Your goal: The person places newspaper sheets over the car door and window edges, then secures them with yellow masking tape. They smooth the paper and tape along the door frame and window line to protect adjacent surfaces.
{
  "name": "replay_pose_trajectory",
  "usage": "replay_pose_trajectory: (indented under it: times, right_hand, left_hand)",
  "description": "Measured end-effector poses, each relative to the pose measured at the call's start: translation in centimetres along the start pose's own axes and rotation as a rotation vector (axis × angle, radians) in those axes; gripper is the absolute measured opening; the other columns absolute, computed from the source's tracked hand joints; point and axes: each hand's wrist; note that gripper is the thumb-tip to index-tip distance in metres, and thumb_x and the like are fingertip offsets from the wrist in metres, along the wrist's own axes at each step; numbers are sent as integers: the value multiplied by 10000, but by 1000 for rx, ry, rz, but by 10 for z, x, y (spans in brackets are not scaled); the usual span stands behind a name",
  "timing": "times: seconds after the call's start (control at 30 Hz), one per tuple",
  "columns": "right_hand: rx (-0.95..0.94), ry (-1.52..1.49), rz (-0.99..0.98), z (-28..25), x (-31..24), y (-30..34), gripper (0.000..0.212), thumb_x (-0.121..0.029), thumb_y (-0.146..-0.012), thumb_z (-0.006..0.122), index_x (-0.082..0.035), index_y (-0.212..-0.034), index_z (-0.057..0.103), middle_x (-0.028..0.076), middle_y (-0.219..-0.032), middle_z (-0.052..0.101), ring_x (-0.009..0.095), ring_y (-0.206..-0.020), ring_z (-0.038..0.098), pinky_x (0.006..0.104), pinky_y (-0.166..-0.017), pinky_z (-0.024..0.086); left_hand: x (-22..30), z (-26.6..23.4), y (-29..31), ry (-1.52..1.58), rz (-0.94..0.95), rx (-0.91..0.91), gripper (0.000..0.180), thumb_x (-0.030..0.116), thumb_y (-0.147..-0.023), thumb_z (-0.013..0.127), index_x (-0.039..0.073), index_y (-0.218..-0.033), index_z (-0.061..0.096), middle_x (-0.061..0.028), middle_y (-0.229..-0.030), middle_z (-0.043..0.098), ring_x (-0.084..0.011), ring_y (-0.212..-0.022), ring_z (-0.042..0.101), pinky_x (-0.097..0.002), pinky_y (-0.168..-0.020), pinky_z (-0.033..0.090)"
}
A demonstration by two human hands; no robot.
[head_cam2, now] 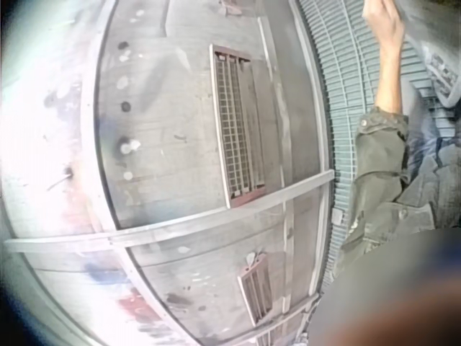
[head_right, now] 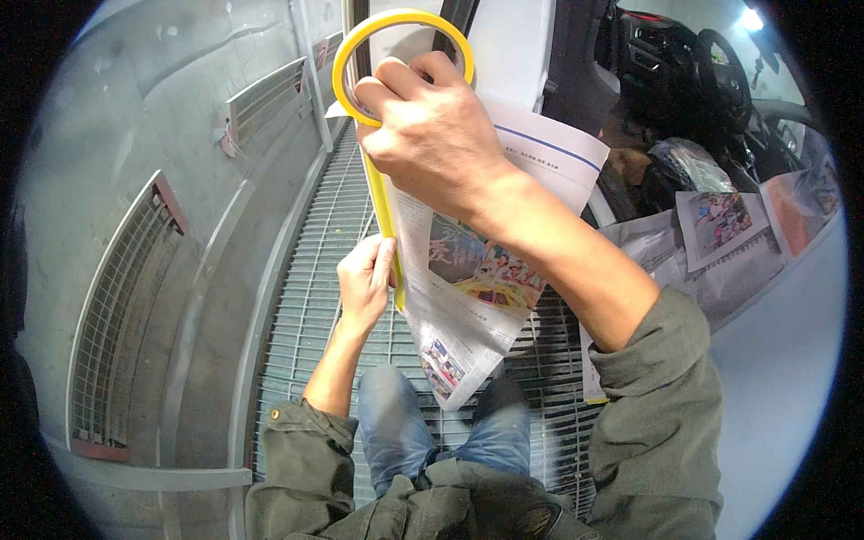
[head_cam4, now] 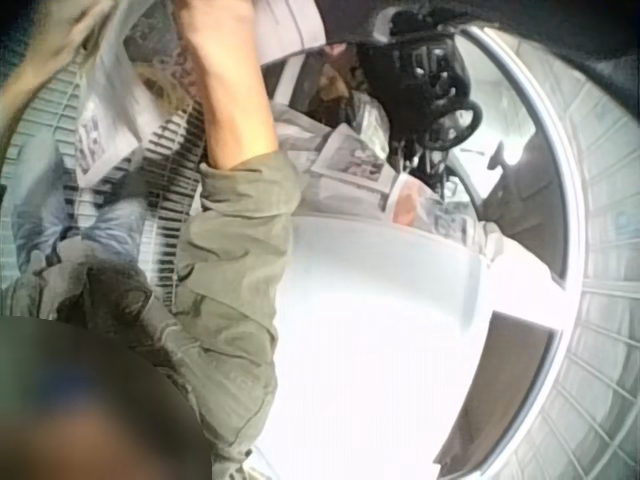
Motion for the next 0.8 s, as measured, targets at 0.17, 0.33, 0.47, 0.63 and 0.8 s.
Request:
replay_pose_trajectory:
  times: [0.17, 0.33, 0.47, 0.63, 0.8]
  right_hand:
    - [0, 12, -1, 0, -1, -1, 95, -190, -655, 713, -118, -704, 752, 5, -948, 658, 175, -967, 595, 361, -876, 465]
    - [-17, 7, -3, 2, -3, -2, 115, -194, -642, 709, -116, -712, 758, 12, -937, 662, 182, -965, 596, 361, -872, 466]
    - [-32, 32, -6, -2, -4, -5, 125, -200, -638, 706, -111, -711, 755, 17, -897, 661, 185, -946, 601, 362, -864, 464]
    - [-47, 34, 24, -8, -2, -4, 114, -193, -661, 699, -100, -711, 741, 15, -864, 655, 191, -923, 607, 366, -830, 453]
    - [-29, 64, 40, -11, 0, 4, 112, -189, -690, 698, -94, -736, 736, 18, -841, 646, 195, -911, 612, 382, -820, 445]
  left_hand:
    - [19, -8, -12, -156, 14, -46, 215, 180, -1003, 606, -7, -1012, 710, -179, -845, 696, -328, -731, 688, -366, -670, 533]
    - [28, -12, -28, -148, 8, -48, 224, 181, -1006, 599, -18, -990, 702, -174, -830, 689, -320, -706, 672, -379, -659, 525]
    - [42, -13, -47, -47, 8, -36, 248, 186, -1010, 594, -37, -953, 686, -172, -790, 663, -297, -678, 656, -363, -648, 509]
    - [50, -13, -57, -57, 5, -52, 258, 195, -1012, 592, -28, -909, 672, -168, -735, 626, -280, -633, 618, -369, -614, 483]
    - [50, -9, -58, -72, 16, -49, 277, 204, -1012, 592, -24, -867, 656, -159, -694, 592, -274, -598, 582, -370, -592, 467]
Point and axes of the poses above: each hand's wrist, its own y-axis away from the middle knuckle, its own z-axis out of the palm, x = y × z
